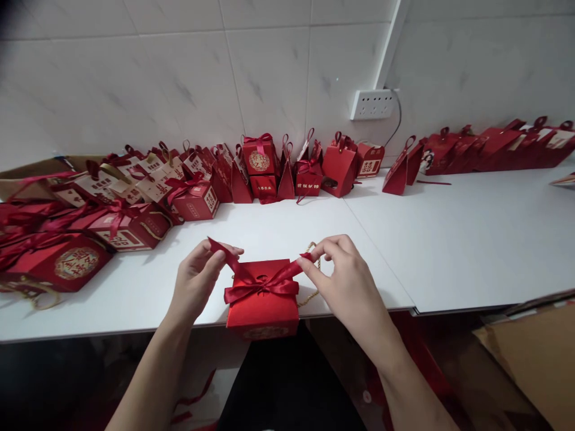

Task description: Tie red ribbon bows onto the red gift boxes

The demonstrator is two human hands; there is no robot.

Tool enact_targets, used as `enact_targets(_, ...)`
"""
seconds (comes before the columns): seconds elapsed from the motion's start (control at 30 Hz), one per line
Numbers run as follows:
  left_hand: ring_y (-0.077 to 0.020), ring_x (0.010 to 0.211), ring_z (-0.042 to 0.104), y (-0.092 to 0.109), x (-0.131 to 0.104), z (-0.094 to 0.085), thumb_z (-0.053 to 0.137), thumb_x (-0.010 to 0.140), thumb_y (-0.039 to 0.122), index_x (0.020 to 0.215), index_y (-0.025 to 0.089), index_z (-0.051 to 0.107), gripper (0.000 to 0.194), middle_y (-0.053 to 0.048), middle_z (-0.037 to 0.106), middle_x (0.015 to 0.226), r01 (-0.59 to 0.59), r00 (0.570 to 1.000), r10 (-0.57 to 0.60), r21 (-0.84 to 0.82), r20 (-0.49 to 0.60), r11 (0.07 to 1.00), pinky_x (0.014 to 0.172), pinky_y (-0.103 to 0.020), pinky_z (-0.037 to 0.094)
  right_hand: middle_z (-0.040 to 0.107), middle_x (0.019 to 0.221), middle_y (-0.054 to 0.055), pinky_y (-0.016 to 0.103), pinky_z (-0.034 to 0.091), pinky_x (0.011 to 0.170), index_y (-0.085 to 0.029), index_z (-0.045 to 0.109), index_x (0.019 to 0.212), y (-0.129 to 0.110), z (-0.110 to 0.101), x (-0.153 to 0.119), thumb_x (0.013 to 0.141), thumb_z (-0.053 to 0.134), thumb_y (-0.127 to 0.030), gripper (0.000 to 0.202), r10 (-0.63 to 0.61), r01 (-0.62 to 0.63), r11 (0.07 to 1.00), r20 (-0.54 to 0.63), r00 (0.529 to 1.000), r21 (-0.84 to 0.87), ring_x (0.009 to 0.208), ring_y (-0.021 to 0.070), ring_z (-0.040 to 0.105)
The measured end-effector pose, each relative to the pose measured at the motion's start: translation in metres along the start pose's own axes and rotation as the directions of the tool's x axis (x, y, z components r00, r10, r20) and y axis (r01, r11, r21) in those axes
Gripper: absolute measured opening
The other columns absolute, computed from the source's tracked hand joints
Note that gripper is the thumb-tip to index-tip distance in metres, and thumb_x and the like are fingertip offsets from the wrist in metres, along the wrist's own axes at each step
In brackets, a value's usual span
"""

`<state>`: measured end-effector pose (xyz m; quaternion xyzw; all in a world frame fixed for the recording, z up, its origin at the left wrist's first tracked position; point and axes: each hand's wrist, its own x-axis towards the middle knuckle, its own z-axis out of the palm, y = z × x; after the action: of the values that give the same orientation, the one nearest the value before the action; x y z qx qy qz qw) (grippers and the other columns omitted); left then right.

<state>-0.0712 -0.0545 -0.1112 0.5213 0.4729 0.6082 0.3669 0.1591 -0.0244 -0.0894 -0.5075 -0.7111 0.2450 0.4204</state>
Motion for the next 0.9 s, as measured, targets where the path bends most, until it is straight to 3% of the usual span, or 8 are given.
enact_targets(0.13,-0.013,0.07,0.059,0.007,0.009,0.003,0.06,0.08,0.037,0.075,0.016,0.056,0.022,-0.001,0.062,0.072,0.014,0.999,-0.015,0.02,0.028,1.0,0.069,-0.026,0.047,0.064,0.089,0.006,0.036,0.044,0.079,-0.021,0.055,0.069,-0.008,0.005,0.005,0.076,0.064,-0.039,0.021,-0.051,0.04,0.983,0.058,0.997,0.178,0.087,0.0218,0.059)
enact_targets(0.33,-0.0061,0.052,0.046,-0.004,0.032,0.012,0.065,0.073,0.038,0.067,0.014,0.052,0.028,0.004,0.052,0.061,0.323,0.927,-0.328,0.055,0.184,0.945,0.05,-0.018,0.036,0.057,0.066,-0.003,0.026,0.041,0.058,-0.019,0.055,0.082,-0.01,0.036,0.041,0.069,0.07,-0.036,0.026,0.016,-0.156,0.891,0.313,0.95,0.426,0.06,0.0122,0.054)
enact_targets(0.43,-0.0044,0.046,0.039,-0.016,0.035,0.01,0.066,0.071,0.04,0.065,0.014,0.051,0.03,0.006,0.047,0.056,0.444,0.843,-0.43,0.034,0.322,0.895,0.046,-0.018,0.026,0.049,0.057,-0.007,0.022,0.034,0.052,-0.017,0.058,0.094,-0.002,0.047,0.055,0.066,0.073,-0.034,0.036,0.057,-0.291,0.859,0.487,0.872,0.422,0.053,0.0086,0.046)
enact_targets(0.53,-0.0041,0.046,0.038,-0.024,0.034,0.006,0.067,0.069,0.041,0.065,0.014,0.05,0.033,0.006,0.046,0.056,0.498,0.784,-0.467,0.035,0.409,0.866,0.046,-0.018,0.023,0.05,0.053,-0.008,0.021,0.03,0.048,-0.014,0.059,0.099,0.007,0.053,0.063,0.061,0.077,-0.032,0.046,0.07,-0.467,0.769,0.667,0.742,0.438,0.047,0.0061,0.042)
enact_targets(0.6,-0.0042,0.046,0.038,-0.026,0.033,0.006,0.067,0.071,0.041,0.066,0.014,0.05,0.032,0.005,0.047,0.057,0.487,0.79,-0.442,0.003,0.425,0.873,0.047,-0.018,0.022,0.051,0.052,-0.009,0.02,0.029,0.046,-0.013,0.059,0.098,0.011,0.056,0.066,0.057,0.08,-0.032,0.05,0.068,-0.558,0.683,0.721,0.69,0.47,0.043,0.0052,0.041)
enact_targets(0.7,-0.0044,0.046,0.038,-0.024,0.034,0.008,0.066,0.072,0.041,0.068,0.015,0.049,0.031,0.006,0.046,0.057,0.459,0.828,-0.39,-0.089,0.403,0.884,0.047,-0.018,0.023,0.054,0.052,-0.008,0.02,0.032,0.048,-0.014,0.061,0.092,0.013,0.063,0.071,0.053,0.082,-0.033,0.048,0.024,-0.583,0.613,0.725,0.688,0.533,0.045,0.0053,0.045)
enact_targets(0.8,-0.0045,0.045,0.038,-0.026,0.037,0.011,0.067,0.07,0.042,0.07,0.015,0.051,0.031,0.007,0.045,0.055,0.451,0.84,-0.401,-0.059,0.366,0.89,0.047,-0.018,0.023,0.06,0.057,-0.004,0.021,0.036,0.052,-0.015,0.064,0.084,0.015,0.074,0.079,0.051,0.083,-0.033,0.042,-0.018,-0.56,0.668,0.763,0.646,0.49,0.052,0.0083,0.052)
enact_targets(0.9,-0.0059,0.045,0.04,-0.032,0.04,0.007,0.066,0.069,0.045,0.07,0.014,0.056,0.033,0.005,0.049,0.056,0.464,0.808,-0.467,0.1,0.36,0.88,0.047,-0.019,0.024,0.061,0.06,0.0,0.022,0.036,0.052,-0.014,0.067,0.076,0.021,0.079,0.087,0.051,0.083,-0.035,0.036,0.023,-0.492,0.805,0.812,0.583,0.331,0.055,0.0105,0.052)
